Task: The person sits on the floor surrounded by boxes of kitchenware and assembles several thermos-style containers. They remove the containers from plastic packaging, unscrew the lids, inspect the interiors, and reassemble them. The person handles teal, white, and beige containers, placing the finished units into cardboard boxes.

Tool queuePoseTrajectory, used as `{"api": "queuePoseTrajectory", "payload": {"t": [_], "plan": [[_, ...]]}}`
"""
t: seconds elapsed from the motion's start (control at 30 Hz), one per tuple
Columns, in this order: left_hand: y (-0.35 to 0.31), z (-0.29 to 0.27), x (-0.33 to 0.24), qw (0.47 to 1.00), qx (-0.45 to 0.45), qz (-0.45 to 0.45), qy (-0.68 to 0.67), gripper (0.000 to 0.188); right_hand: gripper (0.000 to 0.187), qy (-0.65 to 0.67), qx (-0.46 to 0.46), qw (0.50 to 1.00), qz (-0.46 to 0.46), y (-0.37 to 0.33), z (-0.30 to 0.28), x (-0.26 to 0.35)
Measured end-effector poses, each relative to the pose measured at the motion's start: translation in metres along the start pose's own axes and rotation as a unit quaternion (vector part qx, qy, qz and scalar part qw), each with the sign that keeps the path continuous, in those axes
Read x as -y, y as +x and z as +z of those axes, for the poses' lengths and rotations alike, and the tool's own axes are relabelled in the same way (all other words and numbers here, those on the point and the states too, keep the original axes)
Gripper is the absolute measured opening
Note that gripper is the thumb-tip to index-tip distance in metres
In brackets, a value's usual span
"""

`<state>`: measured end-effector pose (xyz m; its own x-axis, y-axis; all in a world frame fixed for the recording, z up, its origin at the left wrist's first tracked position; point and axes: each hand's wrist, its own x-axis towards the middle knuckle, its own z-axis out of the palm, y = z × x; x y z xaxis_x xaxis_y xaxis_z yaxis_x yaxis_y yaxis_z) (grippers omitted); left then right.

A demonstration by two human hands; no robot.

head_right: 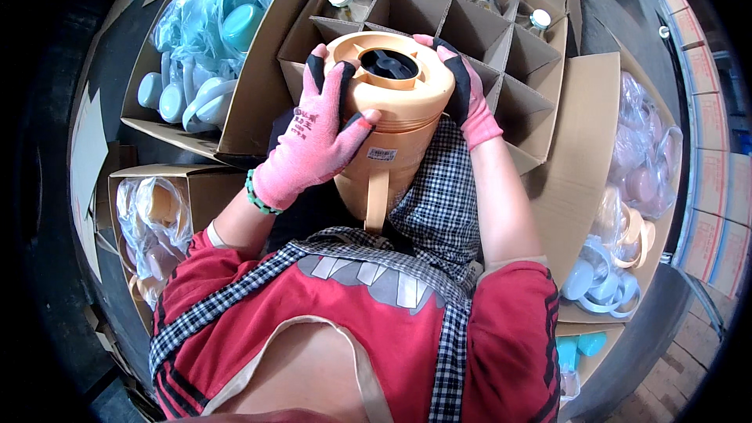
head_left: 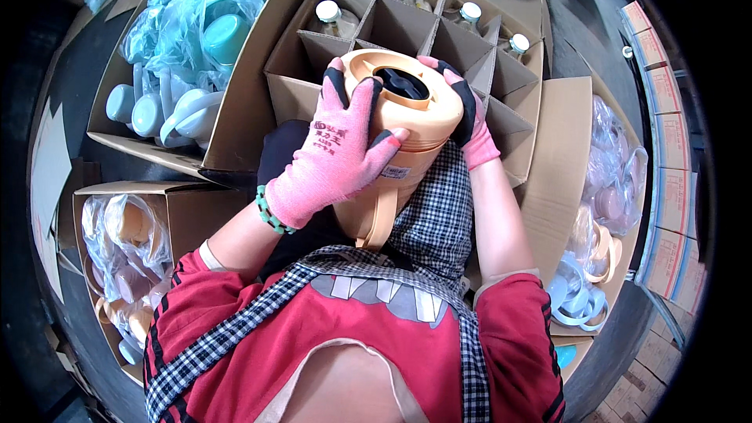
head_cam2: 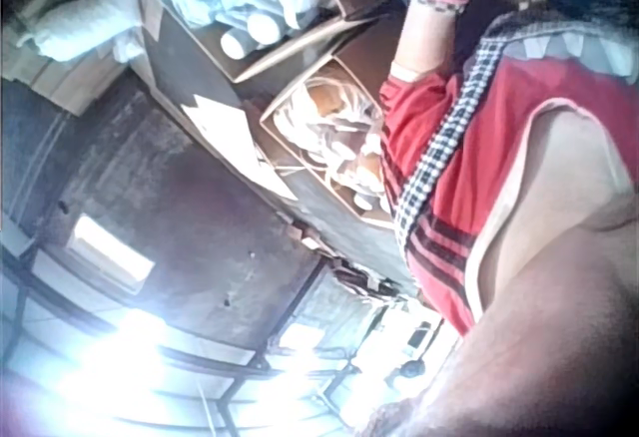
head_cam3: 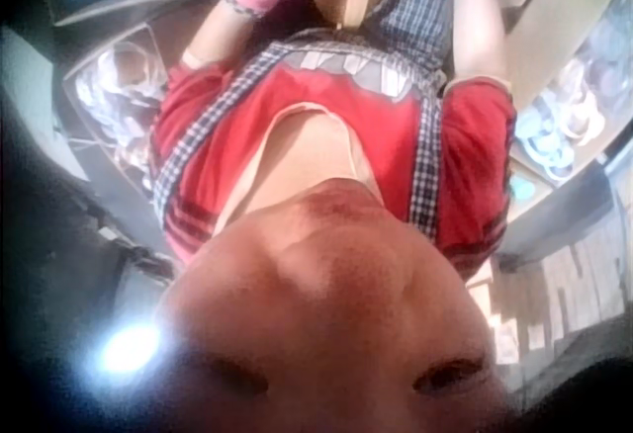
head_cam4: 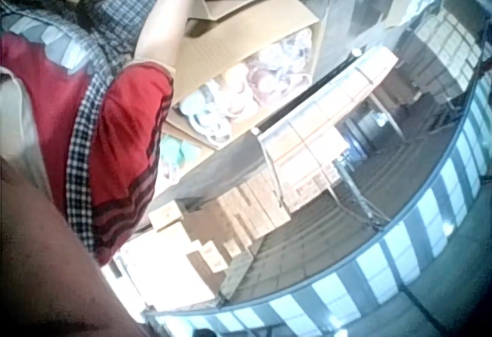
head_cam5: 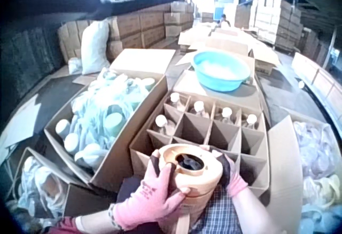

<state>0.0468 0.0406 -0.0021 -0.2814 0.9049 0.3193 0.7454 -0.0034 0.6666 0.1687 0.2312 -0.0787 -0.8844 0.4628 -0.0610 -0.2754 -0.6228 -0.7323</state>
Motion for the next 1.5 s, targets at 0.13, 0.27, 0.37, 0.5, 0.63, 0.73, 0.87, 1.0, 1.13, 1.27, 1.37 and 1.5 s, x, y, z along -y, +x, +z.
{"api": "queuePoseTrajectory", "payload": {"t": [0.13, 0.27, 0.37, 0.5, 0.63, 0.73, 0.87, 1.0, 1.13, 1.27, 1.37, 1.5], "plan": [[-0.001, 0.002, -0.004, 0.999, 0.006, 0.005, 0.037, 0.059, 0.04, 0.002, 0.001, 1.0, -0.003, 0.0, -0.001, 0.002], [0.002, 0.002, 0.01, 0.999, 0.032, 0.006, -0.004, 0.07, 0.041, -0.054, -0.053, 0.996, -0.039, -0.005, -0.005, -0.003], [0.008, -0.007, 0.059, 0.984, 0.098, 0.019, -0.148, 0.076, 0.042, -0.223, -0.155, 0.954, -0.126, -0.023, 0.013, -0.012], [0.017, -0.012, 0.097, 0.952, 0.164, 0.036, -0.257, 0.078, 0.044, -0.463, -0.239, 0.829, -0.201, -0.049, 0.057, -0.022], [0.026, 0.013, 0.111, 0.878, 0.068, -0.013, -0.473, 0.069, 0.044, -0.408, -0.224, 0.87, -0.165, -0.037, 0.053, -0.004], [0.034, 0.034, 0.105, 0.835, -0.009, -0.044, -0.549, 0.065, 0.042, -0.315, -0.2, 0.919, -0.129, -0.021, 0.045, 0.007], [0.036, 0.029, 0.085, 0.883, -0.029, -0.074, -0.463, 0.045, 0.041, -0.276, -0.149, 0.942, -0.123, -0.01, 0.041, 0.004], [0.025, 0.02, 0.056, 0.965, -0.107, -0.109, -0.215, 0.041, 0.043, -0.162, -0.082, 0.982, -0.048, -0.006, 0.024, 0.004], [0.022, 0.021, 0.05, 0.966, -0.133, -0.111, -0.191, 0.04, 0.037, -0.14, -0.057, 0.985, -0.089, -0.008, 0.02, -0.002], [0.032, 0.015, 0.081, 0.939, -0.004, -0.11, -0.326, 0.045, 0.036, -0.242, -0.104, 0.95, -0.169, -0.017, 0.015, -0.017], [0.033, 0.017, 0.083, 0.938, 0.002, -0.121, -0.326, 0.044, 0.038, -0.291, -0.116, 0.93, -0.19, -0.022, 0.016, -0.022], [0.025, 0.016, 0.053, 0.976, -0.056, -0.141, -0.157, 0.053, 0.04, -0.107, -0.047, 0.991, -0.063, -0.017, 0.009, -0.01]]}}
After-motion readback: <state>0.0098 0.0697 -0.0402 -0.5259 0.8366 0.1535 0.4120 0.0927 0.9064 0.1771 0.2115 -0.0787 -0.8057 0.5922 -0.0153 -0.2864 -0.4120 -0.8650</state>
